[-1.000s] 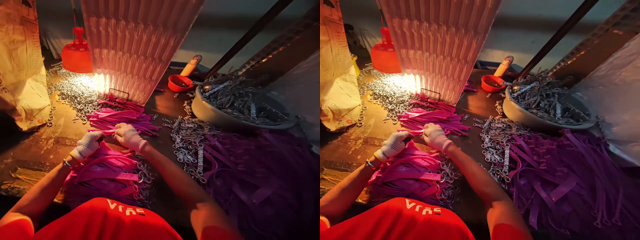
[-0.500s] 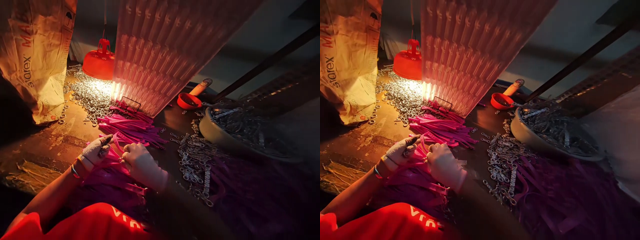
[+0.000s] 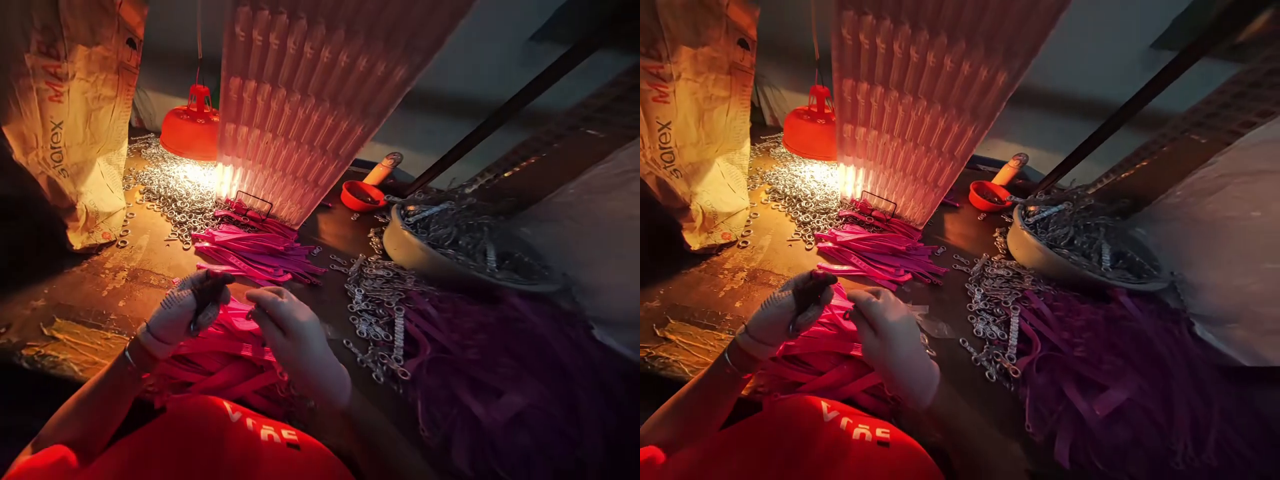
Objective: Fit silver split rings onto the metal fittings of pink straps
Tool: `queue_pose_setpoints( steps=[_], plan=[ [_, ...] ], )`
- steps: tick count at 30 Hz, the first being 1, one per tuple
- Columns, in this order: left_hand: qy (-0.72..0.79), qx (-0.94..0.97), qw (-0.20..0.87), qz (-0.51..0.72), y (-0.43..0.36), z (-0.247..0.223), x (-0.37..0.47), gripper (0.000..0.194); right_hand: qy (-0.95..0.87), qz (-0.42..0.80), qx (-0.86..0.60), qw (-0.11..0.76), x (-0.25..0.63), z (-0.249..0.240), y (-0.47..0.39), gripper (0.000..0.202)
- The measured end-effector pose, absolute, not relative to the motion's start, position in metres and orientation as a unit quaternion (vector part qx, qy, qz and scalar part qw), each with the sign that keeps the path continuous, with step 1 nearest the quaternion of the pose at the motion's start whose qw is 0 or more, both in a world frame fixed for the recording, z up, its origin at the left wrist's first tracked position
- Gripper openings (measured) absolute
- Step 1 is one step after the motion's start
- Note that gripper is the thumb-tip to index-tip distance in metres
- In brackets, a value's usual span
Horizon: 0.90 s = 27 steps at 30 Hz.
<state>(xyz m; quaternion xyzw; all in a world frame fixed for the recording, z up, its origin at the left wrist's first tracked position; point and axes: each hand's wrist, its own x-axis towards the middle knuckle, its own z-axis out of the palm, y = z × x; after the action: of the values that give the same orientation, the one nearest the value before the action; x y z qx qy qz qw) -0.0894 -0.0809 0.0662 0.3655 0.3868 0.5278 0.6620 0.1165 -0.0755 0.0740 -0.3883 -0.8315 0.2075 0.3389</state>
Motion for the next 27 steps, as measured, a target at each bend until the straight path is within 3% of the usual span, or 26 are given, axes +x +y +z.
queue_pose_setpoints(
  steps=[3, 7, 11, 15, 19, 22, 25, 27],
  plan=[
    [0.419, 0.419, 0.652, 0.473, -0.092, 0.060, -0.074, 0.027, -0.834, 0.178, -0.404, 0.331, 0.114, 0.077, -0.076, 0.029],
    [0.474, 0.478, 0.617, 0.408, -0.101, 0.060, -0.066, 0.035, -0.859, 0.071, -0.454, 0.227, 0.111, 0.074, -0.082, 0.026],
    [0.501, 0.576, 0.549, 0.339, -0.099, 0.063, -0.068, 0.026, -0.885, -0.063, -0.445, 0.123, 0.114, 0.073, -0.091, 0.023],
    [0.470, 0.703, 0.444, 0.297, -0.089, 0.058, -0.067, 0.019, -0.891, -0.151, -0.420, 0.086, 0.121, 0.068, -0.098, 0.026],
    [0.430, 0.772, 0.392, 0.256, -0.082, 0.046, -0.059, 0.017, -0.884, -0.100, -0.447, 0.094, 0.127, 0.057, -0.099, 0.021],
    [0.409, 0.756, 0.440, 0.261, -0.080, 0.038, -0.056, 0.019, -0.855, -0.048, -0.504, 0.117, 0.129, 0.053, -0.100, 0.023],
    [0.436, 0.663, 0.535, 0.291, -0.083, 0.034, -0.057, 0.021, -0.838, 0.027, -0.531, 0.123, 0.130, 0.059, -0.101, 0.037],
    [0.471, 0.642, 0.522, 0.305, -0.087, 0.034, -0.056, 0.024, -0.836, 0.080, -0.535, 0.093, 0.131, 0.066, -0.100, 0.051]
  ],
)
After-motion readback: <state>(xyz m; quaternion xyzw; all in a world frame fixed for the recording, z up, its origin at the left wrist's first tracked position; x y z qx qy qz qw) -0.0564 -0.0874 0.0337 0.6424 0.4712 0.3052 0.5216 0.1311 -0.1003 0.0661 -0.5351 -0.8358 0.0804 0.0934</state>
